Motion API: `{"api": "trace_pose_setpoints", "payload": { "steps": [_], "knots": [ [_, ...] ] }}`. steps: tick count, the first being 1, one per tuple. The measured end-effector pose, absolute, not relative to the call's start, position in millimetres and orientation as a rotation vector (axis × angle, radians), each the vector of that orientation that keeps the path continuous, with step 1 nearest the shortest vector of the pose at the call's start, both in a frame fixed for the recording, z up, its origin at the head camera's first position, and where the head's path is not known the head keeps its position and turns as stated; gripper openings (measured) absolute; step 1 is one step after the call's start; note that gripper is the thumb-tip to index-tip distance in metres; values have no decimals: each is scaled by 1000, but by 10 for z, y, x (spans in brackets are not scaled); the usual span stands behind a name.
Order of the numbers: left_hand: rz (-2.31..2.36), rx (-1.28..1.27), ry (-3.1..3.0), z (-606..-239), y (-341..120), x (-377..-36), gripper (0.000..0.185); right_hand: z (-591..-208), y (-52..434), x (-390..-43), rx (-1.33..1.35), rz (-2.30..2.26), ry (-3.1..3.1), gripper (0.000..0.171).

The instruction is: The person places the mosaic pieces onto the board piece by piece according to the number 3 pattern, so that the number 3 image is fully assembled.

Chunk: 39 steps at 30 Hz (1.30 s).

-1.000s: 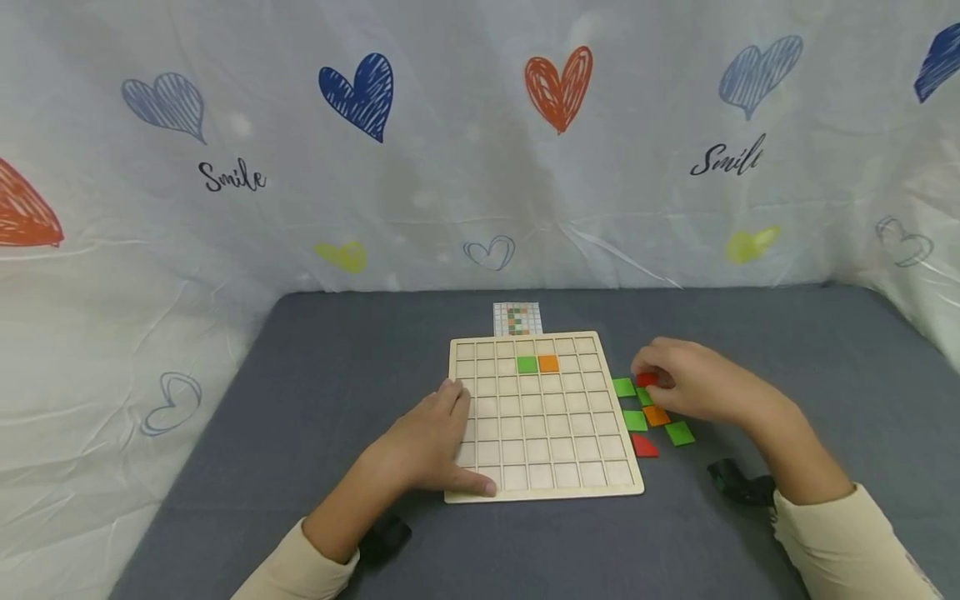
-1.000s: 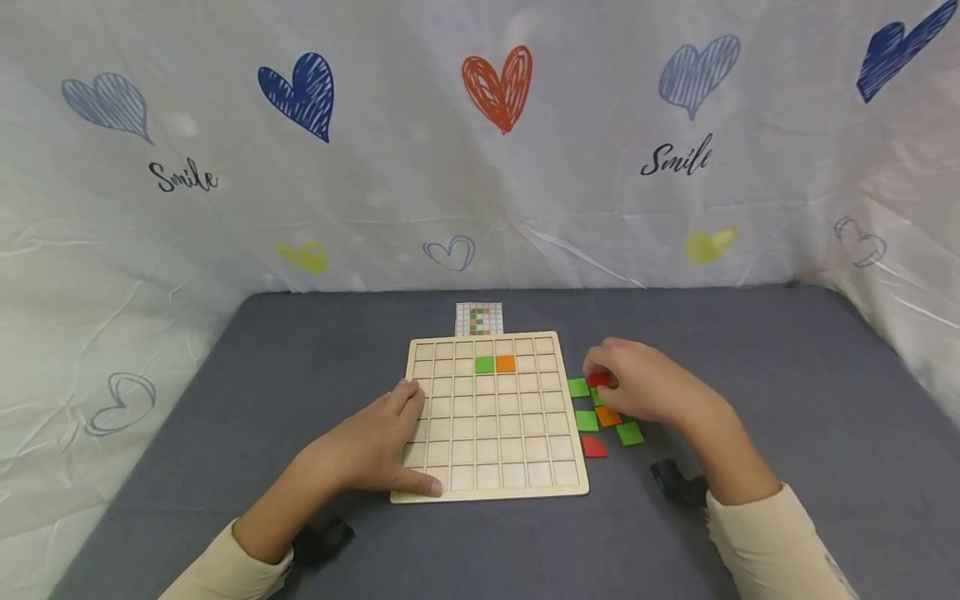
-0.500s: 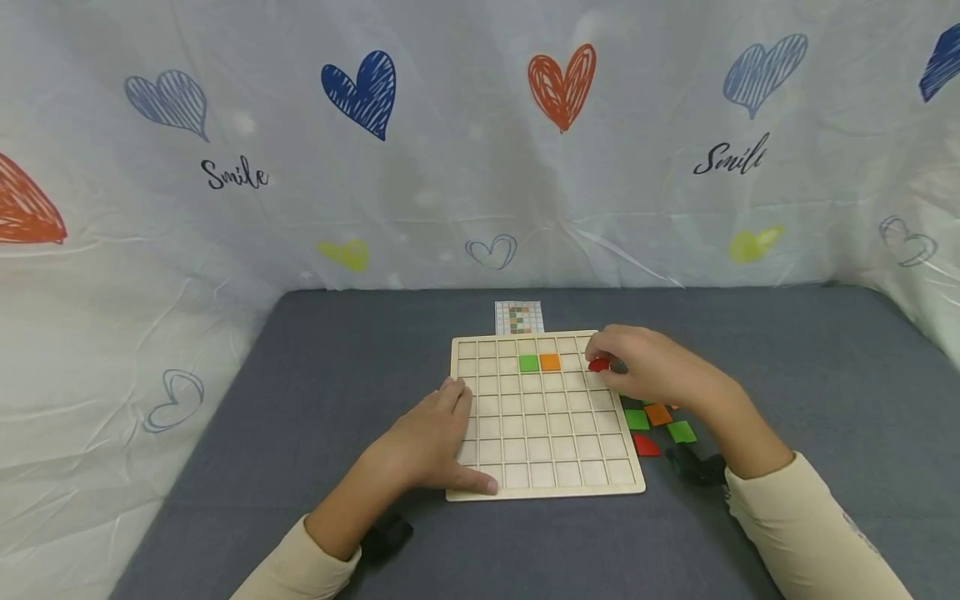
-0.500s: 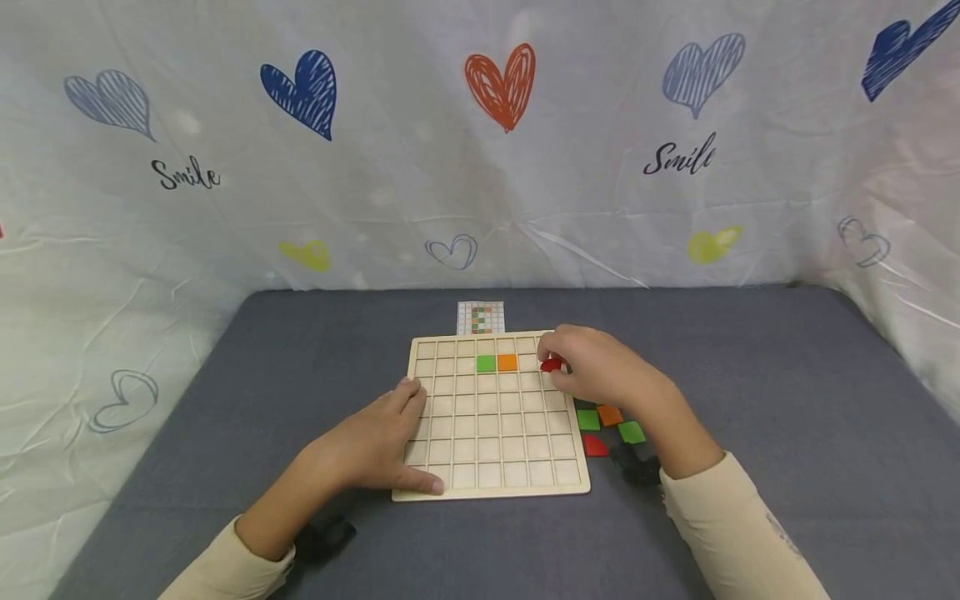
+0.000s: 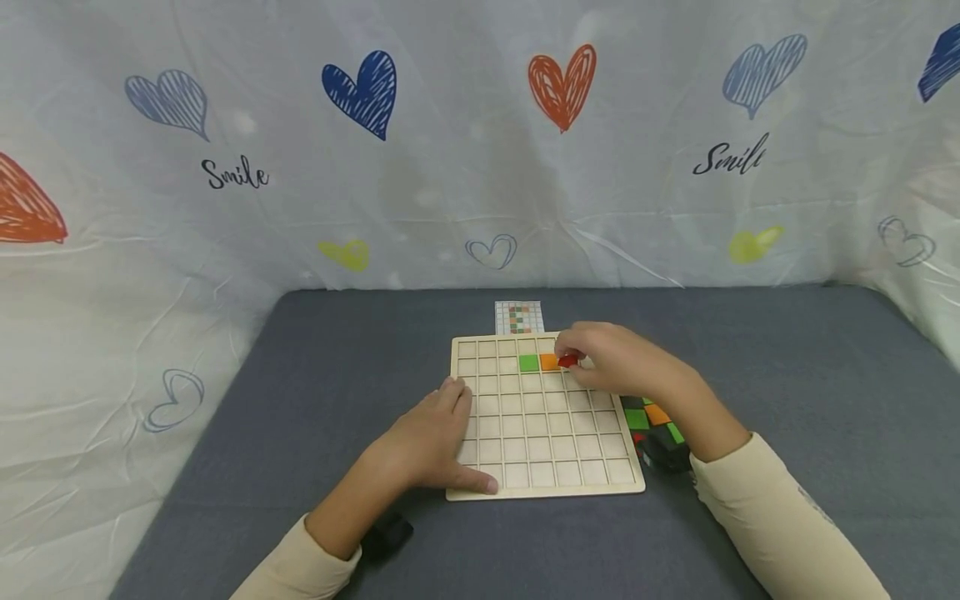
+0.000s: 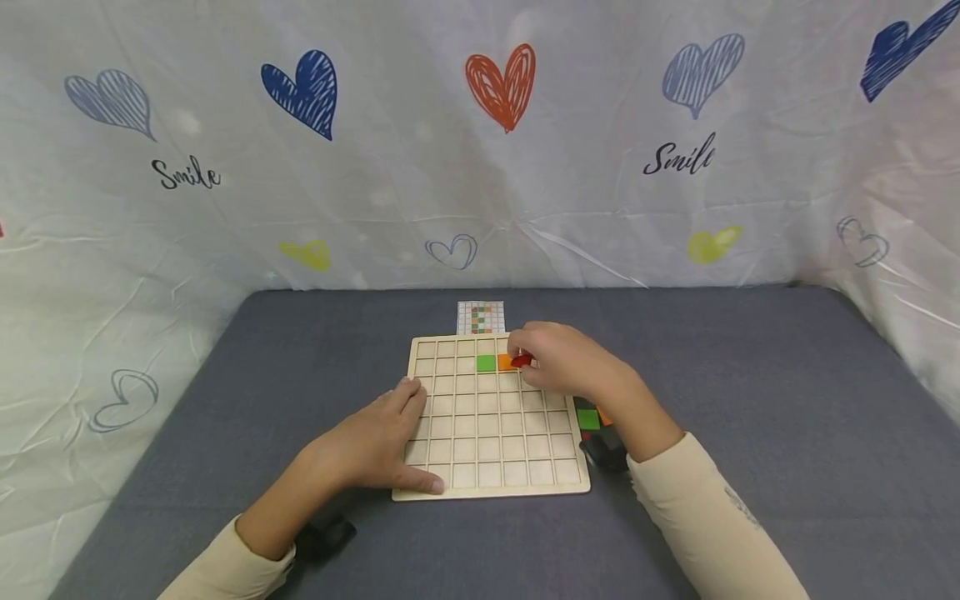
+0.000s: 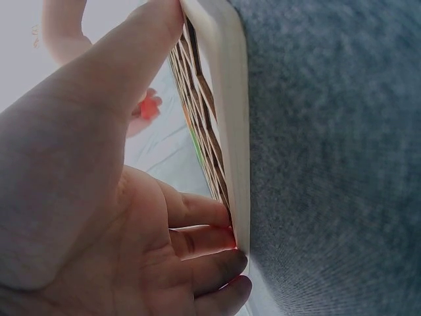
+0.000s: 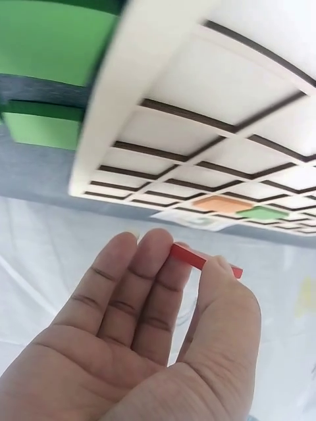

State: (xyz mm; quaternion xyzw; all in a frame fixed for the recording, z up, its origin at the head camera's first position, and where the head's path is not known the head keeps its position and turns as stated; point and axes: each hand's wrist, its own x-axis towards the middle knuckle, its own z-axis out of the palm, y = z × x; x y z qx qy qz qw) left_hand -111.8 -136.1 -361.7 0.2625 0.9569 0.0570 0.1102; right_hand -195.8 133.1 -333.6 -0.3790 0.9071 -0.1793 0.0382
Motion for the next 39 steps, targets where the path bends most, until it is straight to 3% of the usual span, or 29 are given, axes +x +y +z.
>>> {"api": "trace_pose_setpoints", "payload": {
  "steps": [11, 39],
  "knots": [
    [163, 773, 2810, -3621, -1368, -1114, 121, -3422, 1136, -2063, -1306, -558, 2763, 13],
    [151, 774, 2812, -3606, -1364, -1113, 122, -3516, 730, -2159, -1332, -506, 2743, 13]
  ]
}}
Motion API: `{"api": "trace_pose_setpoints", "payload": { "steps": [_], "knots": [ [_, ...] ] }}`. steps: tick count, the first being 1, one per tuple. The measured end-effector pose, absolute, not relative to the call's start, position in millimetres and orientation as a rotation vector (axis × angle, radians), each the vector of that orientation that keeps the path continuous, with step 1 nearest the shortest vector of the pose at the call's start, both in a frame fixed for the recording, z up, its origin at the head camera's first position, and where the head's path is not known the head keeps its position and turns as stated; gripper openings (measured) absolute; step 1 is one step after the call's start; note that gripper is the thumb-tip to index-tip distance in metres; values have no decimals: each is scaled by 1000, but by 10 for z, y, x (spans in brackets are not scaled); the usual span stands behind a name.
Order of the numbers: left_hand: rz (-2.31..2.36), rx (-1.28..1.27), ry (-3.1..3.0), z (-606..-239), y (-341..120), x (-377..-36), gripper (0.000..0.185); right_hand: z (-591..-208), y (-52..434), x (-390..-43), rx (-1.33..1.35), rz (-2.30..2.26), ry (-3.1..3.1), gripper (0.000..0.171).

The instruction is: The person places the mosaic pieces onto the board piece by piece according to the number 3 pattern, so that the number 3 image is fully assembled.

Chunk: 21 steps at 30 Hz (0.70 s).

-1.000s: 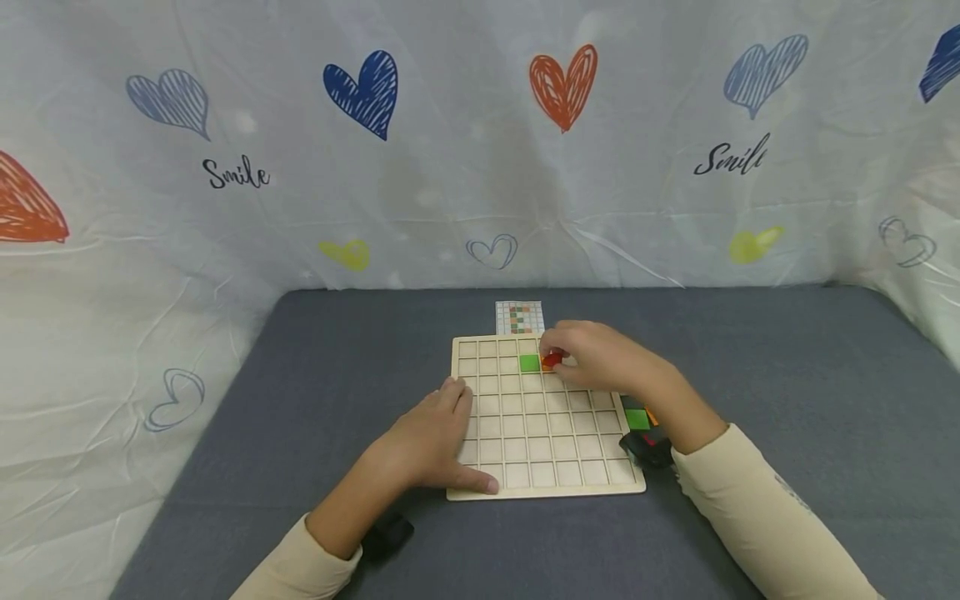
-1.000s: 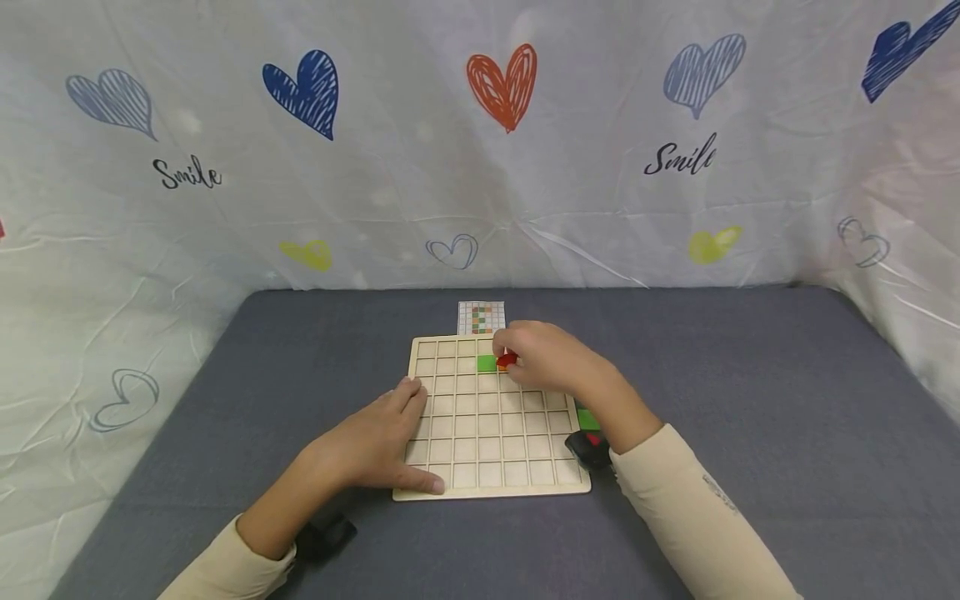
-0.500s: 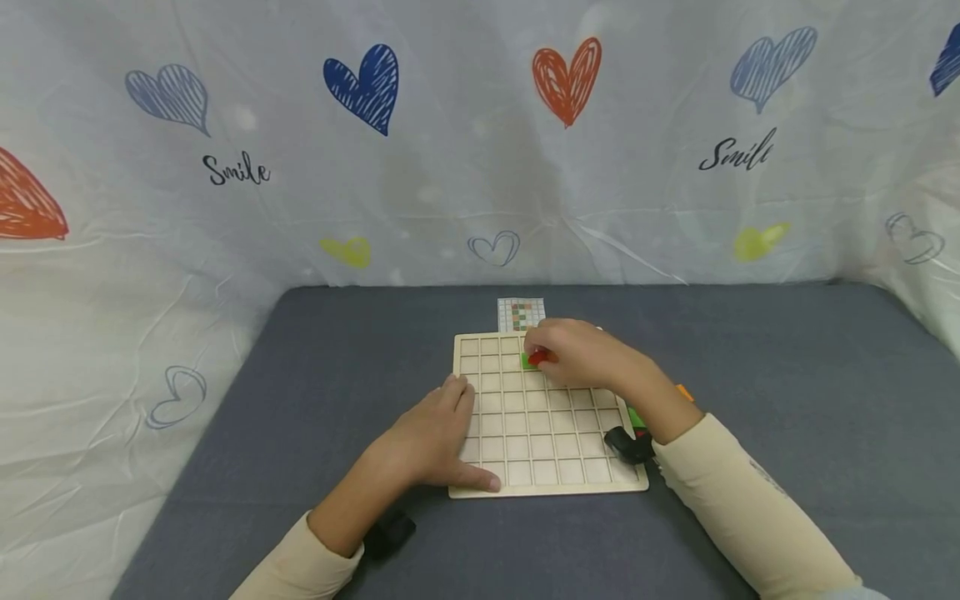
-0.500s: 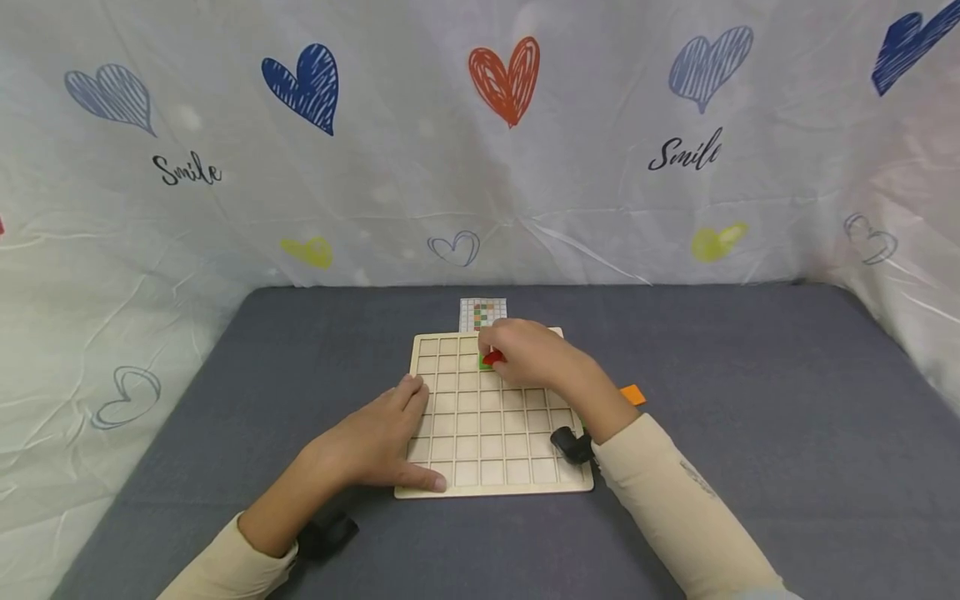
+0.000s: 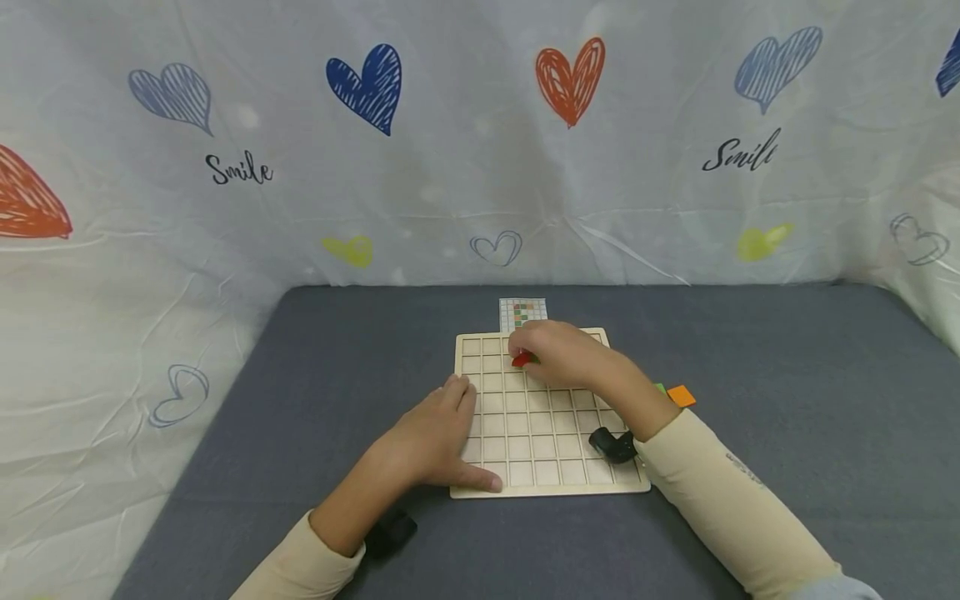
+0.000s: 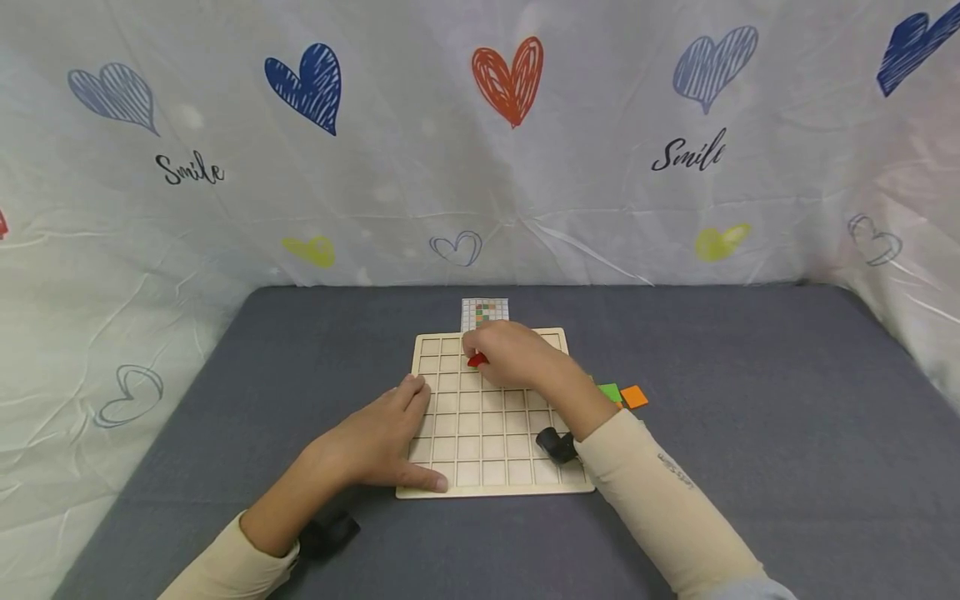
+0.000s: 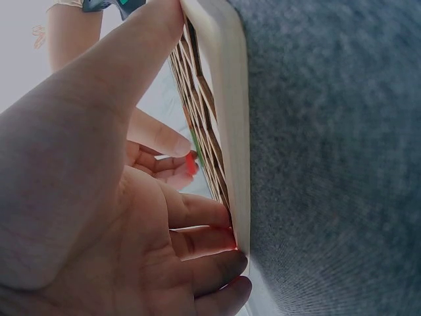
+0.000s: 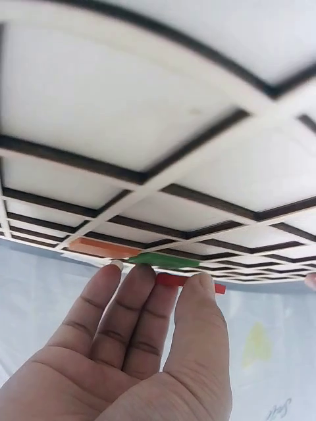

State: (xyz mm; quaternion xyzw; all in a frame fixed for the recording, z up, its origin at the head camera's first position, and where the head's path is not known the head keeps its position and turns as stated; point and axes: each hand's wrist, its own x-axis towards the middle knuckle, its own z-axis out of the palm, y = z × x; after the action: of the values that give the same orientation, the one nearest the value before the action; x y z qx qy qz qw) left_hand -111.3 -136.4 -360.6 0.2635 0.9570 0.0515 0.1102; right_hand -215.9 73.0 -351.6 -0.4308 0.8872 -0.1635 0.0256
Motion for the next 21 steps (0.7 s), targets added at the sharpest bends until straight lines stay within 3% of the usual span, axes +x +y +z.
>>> {"api": "trace_pose_setpoints", "payload": {
  "steps": [21],
  "knots": [
    [159, 759, 2800, -3608, -1360, -1117, 121, -3563, 622, -2174, -1346, -493, 2747, 14]
  ]
}}
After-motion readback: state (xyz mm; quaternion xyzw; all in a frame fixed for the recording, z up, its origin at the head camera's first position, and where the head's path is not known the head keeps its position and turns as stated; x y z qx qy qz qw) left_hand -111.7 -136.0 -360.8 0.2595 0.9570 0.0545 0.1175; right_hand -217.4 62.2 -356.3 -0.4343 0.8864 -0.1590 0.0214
